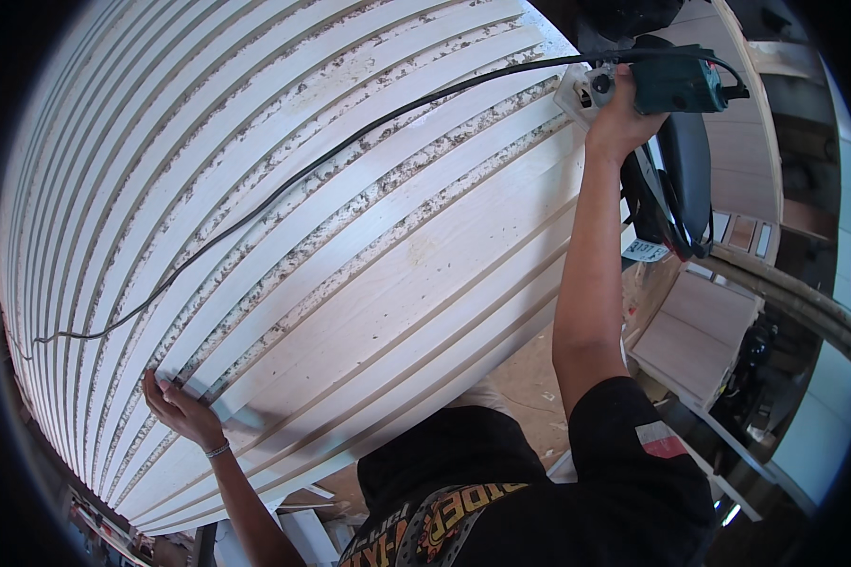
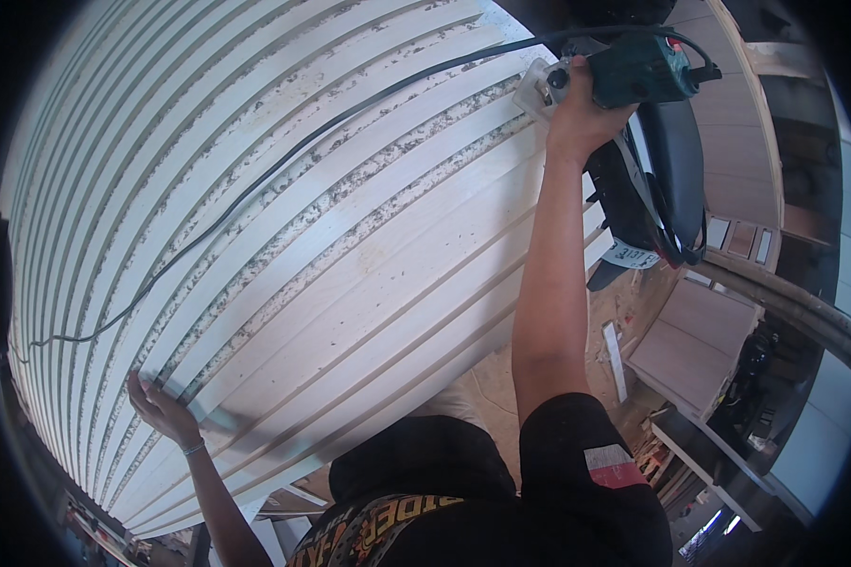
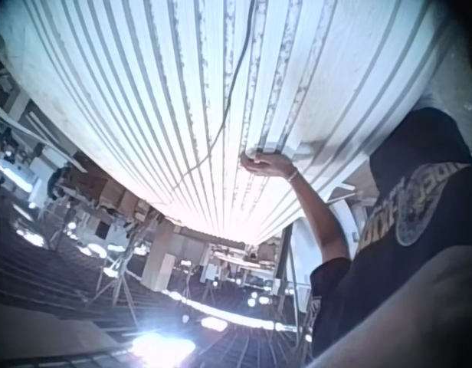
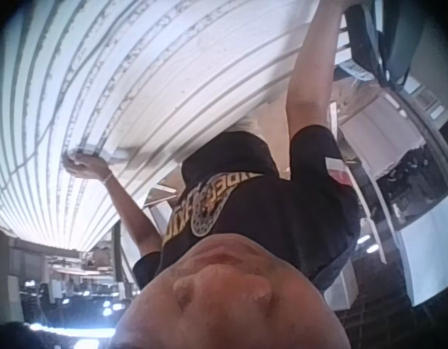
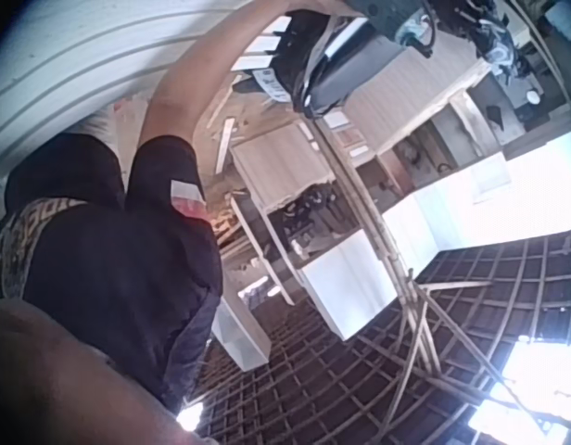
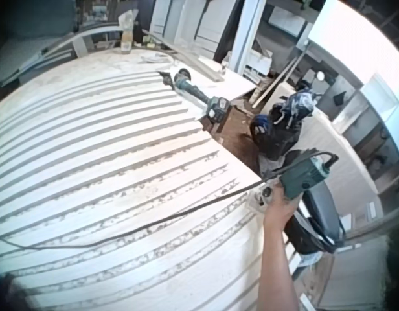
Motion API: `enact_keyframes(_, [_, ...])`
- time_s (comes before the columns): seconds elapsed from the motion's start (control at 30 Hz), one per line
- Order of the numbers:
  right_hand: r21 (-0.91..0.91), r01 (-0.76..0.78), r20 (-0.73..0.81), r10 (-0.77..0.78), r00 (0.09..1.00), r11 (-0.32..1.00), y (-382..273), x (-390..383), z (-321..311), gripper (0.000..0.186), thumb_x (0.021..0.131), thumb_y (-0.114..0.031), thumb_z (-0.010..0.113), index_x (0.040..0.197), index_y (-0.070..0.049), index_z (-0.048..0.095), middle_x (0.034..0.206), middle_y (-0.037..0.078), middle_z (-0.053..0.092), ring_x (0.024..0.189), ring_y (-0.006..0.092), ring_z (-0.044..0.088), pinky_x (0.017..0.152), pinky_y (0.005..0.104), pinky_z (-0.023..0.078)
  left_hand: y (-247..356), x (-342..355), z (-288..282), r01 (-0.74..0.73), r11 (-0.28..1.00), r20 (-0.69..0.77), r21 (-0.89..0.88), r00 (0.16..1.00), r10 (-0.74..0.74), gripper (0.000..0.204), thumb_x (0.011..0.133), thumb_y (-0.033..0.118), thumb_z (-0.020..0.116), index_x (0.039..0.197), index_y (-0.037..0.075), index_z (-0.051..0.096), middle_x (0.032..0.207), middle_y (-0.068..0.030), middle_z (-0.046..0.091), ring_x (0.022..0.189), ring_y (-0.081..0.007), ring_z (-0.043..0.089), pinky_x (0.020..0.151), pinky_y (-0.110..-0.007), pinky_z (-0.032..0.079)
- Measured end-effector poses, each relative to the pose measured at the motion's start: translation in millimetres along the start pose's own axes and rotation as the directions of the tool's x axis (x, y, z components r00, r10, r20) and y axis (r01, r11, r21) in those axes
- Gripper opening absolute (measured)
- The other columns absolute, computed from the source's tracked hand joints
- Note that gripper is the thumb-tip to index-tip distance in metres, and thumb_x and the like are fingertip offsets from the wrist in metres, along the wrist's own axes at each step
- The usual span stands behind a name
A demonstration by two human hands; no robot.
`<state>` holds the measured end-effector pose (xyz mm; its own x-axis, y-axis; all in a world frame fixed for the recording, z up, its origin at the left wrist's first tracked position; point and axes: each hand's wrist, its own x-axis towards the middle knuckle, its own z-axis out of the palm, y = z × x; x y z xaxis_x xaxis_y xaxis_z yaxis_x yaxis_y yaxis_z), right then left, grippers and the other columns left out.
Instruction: The person uses a hand-held router to cut grooves along the surface of a large white wooden panel, moving the tool steadily along the pre-marked lines while holding the board in place.
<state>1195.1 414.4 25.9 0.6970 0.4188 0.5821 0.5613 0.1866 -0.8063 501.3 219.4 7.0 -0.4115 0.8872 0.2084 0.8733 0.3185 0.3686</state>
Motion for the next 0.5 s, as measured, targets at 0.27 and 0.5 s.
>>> enact_keyframes(0.27, [0.040,0.017,0.011,-0.017,1.000,0.999,2.9,0.2,1.2,0.062,0.083,-0.014,0.086,0.132,0.003,0.052,0.123,0.013,0.063,0.113,0.0261,0.061,0.107,0.0374,0.042,4.0,0.6,-1.0,0.031,1.000,0.005,0.007,1.000,-0.031,0.051,0.111,0.037,0.042,0.141,-0.002,0.056,0.144,-0.0212,0.055,0.135,-0.0353,0.050,0.114,-0.047,0.037])
enact_keyframes(0.5, [0.077,0.026,-0.021,-0.025,0.999,0.997,2.3,-3.1,3.7,0.063,0.083,-0.015,0.086,0.132,0.003,0.052,0.125,0.014,0.062,0.114,0.0264,0.060,0.107,0.0375,0.042,4.4,1.9,-0.7,-0.011,1.000,0.008,0.009,1.000,0.011,0.052,0.111,0.037,0.043,0.142,-0.002,0.055,0.144,-0.0215,0.055,0.135,-0.0355,0.050,0.113,-0.046,0.038])
